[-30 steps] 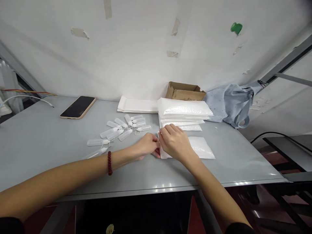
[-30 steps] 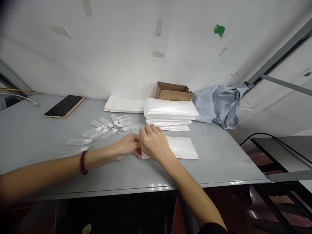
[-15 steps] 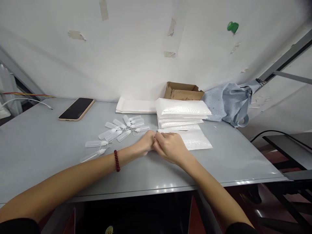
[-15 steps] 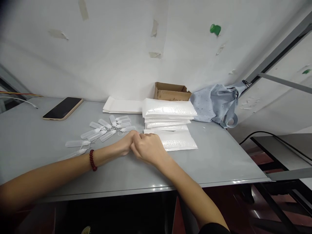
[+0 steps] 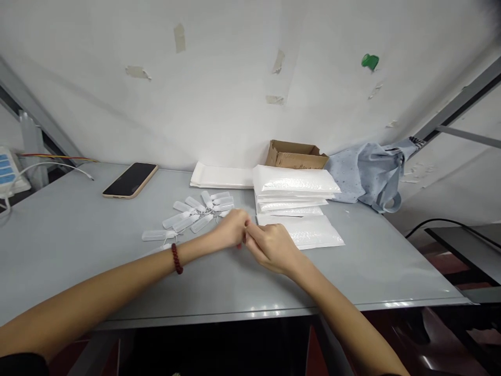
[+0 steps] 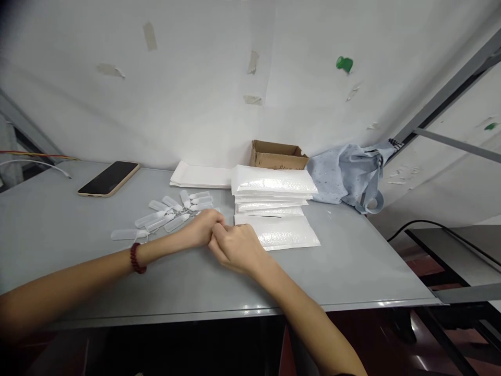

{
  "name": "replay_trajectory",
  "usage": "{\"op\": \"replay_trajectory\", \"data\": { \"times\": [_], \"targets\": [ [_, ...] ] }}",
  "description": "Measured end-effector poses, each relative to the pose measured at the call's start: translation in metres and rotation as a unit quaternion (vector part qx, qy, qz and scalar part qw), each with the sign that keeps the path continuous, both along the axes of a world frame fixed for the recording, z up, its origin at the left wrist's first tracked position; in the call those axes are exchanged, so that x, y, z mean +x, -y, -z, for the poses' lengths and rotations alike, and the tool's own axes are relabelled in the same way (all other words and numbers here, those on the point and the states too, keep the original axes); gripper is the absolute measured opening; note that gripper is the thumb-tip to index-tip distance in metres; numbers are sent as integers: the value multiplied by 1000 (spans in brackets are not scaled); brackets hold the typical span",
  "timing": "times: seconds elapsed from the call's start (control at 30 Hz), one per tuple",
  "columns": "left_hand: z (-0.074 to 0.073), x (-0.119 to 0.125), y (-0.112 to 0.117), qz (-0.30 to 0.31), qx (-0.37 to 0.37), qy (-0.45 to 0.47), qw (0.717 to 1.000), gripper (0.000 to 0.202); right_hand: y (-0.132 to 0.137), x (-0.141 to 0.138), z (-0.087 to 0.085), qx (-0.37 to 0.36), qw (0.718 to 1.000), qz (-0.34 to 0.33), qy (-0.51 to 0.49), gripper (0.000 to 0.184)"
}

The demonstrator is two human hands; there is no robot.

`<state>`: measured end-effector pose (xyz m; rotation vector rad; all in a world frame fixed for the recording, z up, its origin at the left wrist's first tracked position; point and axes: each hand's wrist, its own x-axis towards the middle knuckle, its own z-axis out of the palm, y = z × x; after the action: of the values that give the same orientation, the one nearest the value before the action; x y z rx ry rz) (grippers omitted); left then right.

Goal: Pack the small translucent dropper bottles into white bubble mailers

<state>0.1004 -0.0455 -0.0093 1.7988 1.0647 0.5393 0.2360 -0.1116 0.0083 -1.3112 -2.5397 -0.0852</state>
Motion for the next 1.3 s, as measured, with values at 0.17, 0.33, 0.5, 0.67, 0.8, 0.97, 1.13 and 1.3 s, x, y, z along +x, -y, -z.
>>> {"op": "replay_trajectory", "data": {
  "times": [0.17, 0.33, 0.5, 0.67, 0.8, 0.97, 1.13, 1.3],
  "targets": [
    [-31, -49, -52, -131, 314, -293, 894, 27, -1, -1, 1, 3, 1000, 4, -24, 26],
    [-22, -85, -109, -55, 362, -401, 840, 28, -5, -2, 4, -1, 1000, 4, -25, 25],
    [-11, -92, -129, -17, 380, -401, 833, 33, -6, -3, 7, 7, 1000, 1, -14, 24],
    [-12, -92, -135, 17, 410, -404, 818, 30, -5, -3, 8, 18, 1000, -5, -15, 25],
    [-12, -88, -133, 44, 434, -414, 799, 27, -5, -3, 9, 23, 1000, -5, -16, 25],
    [-11, -69, -129, 86, 449, -439, 774, 24, -6, -3, 9, 21, 1000, -7, -16, 27],
    [-16, -51, -130, 78, 442, -467, 762, 28, -5, -3, 10, 17, 1000, -9, -15, 26],
    [-31, -59, -124, 65, 428, -494, 755, 30, -6, -1, 11, 22, 999, -6, -23, 26]
  ]
}}
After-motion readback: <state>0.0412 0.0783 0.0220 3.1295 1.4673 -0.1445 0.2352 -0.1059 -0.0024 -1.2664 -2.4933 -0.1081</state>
